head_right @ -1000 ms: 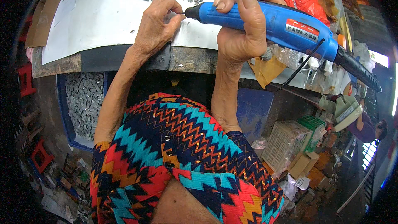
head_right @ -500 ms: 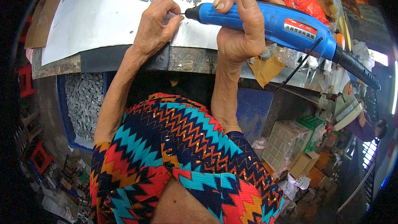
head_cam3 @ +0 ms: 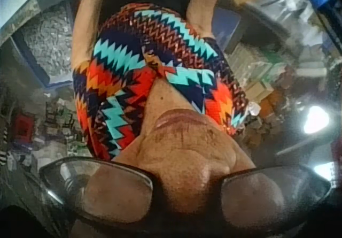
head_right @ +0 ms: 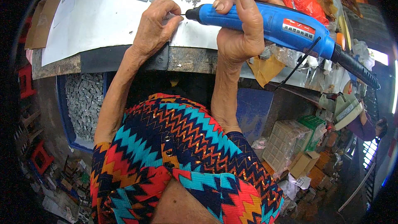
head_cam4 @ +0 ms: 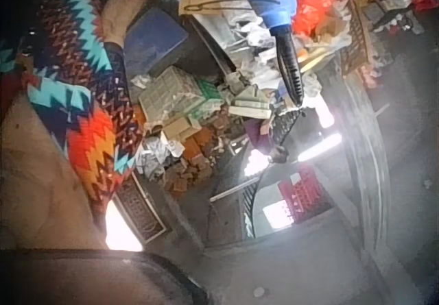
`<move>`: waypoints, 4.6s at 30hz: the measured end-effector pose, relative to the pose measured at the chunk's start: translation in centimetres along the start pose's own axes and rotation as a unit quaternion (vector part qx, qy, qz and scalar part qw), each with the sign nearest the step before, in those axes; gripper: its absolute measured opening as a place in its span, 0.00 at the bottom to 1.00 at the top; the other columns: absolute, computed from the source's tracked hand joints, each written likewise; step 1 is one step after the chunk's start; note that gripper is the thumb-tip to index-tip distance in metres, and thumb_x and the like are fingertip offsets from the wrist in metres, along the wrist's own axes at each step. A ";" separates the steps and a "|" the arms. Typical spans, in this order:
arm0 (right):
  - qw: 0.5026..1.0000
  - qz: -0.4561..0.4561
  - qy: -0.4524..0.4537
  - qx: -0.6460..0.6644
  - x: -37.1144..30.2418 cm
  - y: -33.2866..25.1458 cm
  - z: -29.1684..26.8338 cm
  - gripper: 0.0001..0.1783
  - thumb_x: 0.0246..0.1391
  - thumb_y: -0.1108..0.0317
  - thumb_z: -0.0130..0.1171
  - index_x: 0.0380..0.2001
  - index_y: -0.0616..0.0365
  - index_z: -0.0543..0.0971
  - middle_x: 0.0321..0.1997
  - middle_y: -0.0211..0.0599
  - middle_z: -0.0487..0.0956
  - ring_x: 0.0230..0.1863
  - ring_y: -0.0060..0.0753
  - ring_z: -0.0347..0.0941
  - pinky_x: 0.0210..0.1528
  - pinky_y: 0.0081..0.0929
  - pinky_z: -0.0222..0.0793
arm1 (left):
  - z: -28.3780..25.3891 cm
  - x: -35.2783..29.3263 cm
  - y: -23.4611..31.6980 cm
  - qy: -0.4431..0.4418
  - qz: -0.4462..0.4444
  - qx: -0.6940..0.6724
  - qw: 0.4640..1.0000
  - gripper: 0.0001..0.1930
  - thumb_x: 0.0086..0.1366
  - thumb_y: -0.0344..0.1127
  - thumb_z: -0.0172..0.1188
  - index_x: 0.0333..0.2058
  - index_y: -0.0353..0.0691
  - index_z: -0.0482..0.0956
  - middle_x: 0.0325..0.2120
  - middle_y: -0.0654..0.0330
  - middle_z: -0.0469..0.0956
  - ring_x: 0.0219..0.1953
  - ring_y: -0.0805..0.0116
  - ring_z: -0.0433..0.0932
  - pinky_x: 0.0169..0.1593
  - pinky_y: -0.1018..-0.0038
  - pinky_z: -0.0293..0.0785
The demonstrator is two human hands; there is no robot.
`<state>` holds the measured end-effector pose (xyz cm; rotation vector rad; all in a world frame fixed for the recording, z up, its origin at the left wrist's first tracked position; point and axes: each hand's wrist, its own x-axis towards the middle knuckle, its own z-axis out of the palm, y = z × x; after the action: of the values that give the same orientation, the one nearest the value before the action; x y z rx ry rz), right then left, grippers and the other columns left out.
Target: Assembling small grey plastic components by driving screws into them using an electric screwdriver.
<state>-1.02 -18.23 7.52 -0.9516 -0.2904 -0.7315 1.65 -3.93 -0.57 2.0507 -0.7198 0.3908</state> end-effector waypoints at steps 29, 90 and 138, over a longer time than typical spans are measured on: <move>1.000 -0.002 -0.021 0.013 -0.1 -1.2 -1.0 0.11 0.44 0.75 0.50 0.33 0.67 0.68 0.26 0.52 0.73 0.19 0.32 0.69 0.26 0.35 0.69 | -2.1 0.1 0.3 0.003 -0.032 -0.025 0.999 0.07 0.49 0.24 0.53 0.29 0.32 0.75 0.29 0.53 0.74 0.34 0.61 0.70 0.41 0.69 0.68; 0.995 0.055 -0.071 -0.050 -0.8 -0.4 0.9 0.11 0.46 0.72 0.49 0.34 0.66 0.71 0.27 0.51 0.73 0.22 0.34 0.68 0.31 0.37 0.63 | -3.6 -1.5 -0.9 -0.030 -0.054 0.071 0.996 0.05 0.48 0.24 0.55 0.27 0.32 0.72 0.23 0.54 0.71 0.31 0.60 0.69 0.38 0.67 0.66; 0.972 0.109 -0.168 -0.122 -1.1 3.1 5.7 0.10 0.42 0.74 0.51 0.29 0.70 0.72 0.23 0.48 0.74 0.19 0.30 0.68 0.28 0.32 0.66 | -3.5 -3.1 -0.9 0.009 -0.068 0.050 0.996 0.05 0.47 0.26 0.55 0.25 0.35 0.69 0.23 0.54 0.68 0.30 0.58 0.68 0.36 0.66 0.65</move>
<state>0.71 -11.91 8.21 -1.3230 -0.3901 -0.4060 -0.20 0.38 -0.86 2.1739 -0.5561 0.3735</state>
